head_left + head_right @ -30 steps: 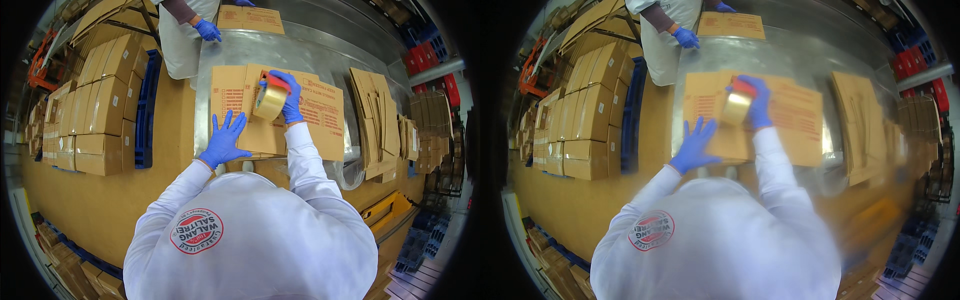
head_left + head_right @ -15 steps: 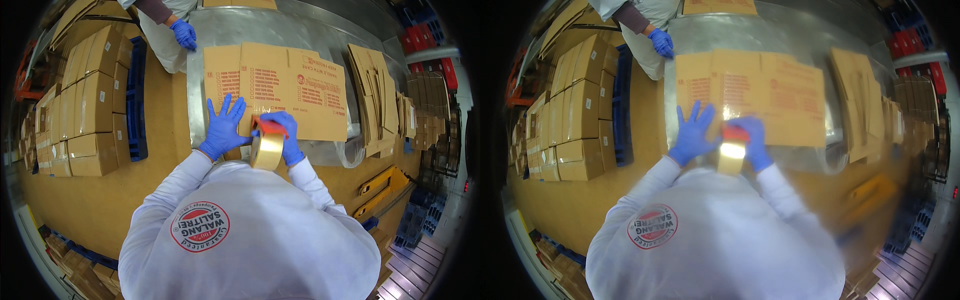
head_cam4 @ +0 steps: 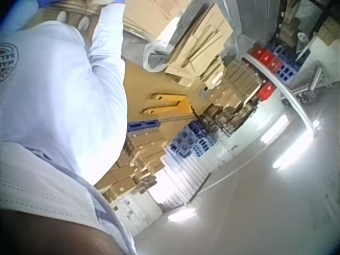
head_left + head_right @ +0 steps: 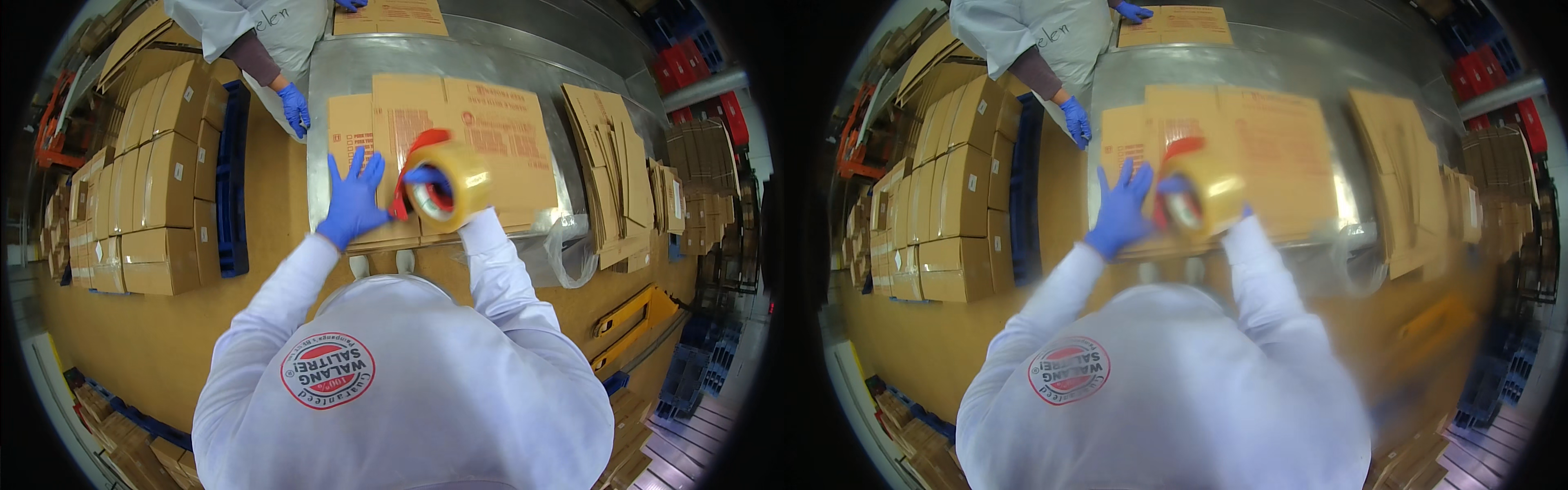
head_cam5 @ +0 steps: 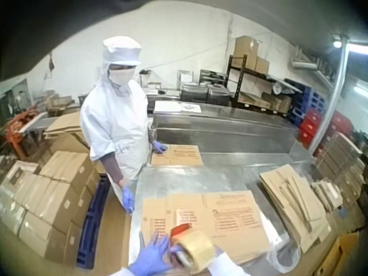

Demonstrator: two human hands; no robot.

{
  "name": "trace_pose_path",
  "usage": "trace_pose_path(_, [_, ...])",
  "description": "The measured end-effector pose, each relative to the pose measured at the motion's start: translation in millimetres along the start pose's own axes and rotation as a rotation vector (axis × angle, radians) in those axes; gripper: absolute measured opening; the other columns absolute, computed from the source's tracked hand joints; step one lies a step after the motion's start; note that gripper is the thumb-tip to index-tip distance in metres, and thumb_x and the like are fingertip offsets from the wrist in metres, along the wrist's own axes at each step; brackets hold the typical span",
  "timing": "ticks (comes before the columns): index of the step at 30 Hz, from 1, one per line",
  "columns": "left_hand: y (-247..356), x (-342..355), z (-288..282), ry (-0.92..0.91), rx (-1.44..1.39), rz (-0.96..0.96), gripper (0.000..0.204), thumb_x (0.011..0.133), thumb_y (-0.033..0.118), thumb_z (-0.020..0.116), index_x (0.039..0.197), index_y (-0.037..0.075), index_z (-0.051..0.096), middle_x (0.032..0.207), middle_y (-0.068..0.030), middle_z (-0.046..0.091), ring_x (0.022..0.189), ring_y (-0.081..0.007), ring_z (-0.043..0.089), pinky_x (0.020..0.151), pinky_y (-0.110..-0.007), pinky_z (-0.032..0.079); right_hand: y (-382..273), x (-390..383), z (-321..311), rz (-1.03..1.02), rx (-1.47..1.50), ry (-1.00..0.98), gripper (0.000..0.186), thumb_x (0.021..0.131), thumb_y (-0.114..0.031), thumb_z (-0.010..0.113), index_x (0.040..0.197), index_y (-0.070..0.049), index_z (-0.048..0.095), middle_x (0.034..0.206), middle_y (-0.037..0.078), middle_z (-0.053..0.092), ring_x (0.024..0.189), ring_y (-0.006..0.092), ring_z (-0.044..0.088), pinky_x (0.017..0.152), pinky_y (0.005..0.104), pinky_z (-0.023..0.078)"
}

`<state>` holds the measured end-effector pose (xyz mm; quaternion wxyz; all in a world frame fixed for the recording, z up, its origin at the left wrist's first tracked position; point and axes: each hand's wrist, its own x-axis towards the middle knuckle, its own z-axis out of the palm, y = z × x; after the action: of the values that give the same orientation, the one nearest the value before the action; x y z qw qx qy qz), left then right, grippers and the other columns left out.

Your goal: The person tapes cardboard boxes on a metal table using a handheld tape dispenser. They repeatedly apply tape to the top seams of multiple boxes, then move the sealed boxes to a nearby pallet. The person also briefly handles a plastic bag containing white ties.

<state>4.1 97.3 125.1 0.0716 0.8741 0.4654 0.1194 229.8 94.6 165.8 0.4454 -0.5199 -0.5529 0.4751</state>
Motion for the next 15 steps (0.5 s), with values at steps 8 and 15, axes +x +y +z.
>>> trace_pose_path(8, [-94, 58, 9, 0.265, -0.496, -0.326, 0.07, 0.09, 0.052, 0.06, 0.147, 0.015, 0.044, 0.153, -0.0113, 0.041, 0.149, -0.0338, 0.016, 0.114, -0.067, 0.001, -45, 18, 23, -0.348, 0.068, 0.099, 0.026, 0.086, -0.007, 0.067, 0.112, -0.001, 0.066, 0.112, 0.012, 0.065, 0.095, 0.0202, 0.066, 0.088, 0.0302, 0.053])
trace_pose_path(15, [-107, 34, 90, 0.368, -0.836, -0.26, 0.048, 0.102, 0.013, 0.045, 0.149, 0.021, 0.041, 0.154, -0.017, 0.038, 0.15, -0.0338, 0.016, 0.12, -0.041, 0.011, 56, 102, 82, -0.429, -0.051, 0.161, 0.034, 0.074, -0.007, 0.081, 0.106, -0.002, 0.07, 0.103, 0.012, 0.07, 0.092, 0.0215, 0.068, 0.087, 0.033, 0.054])
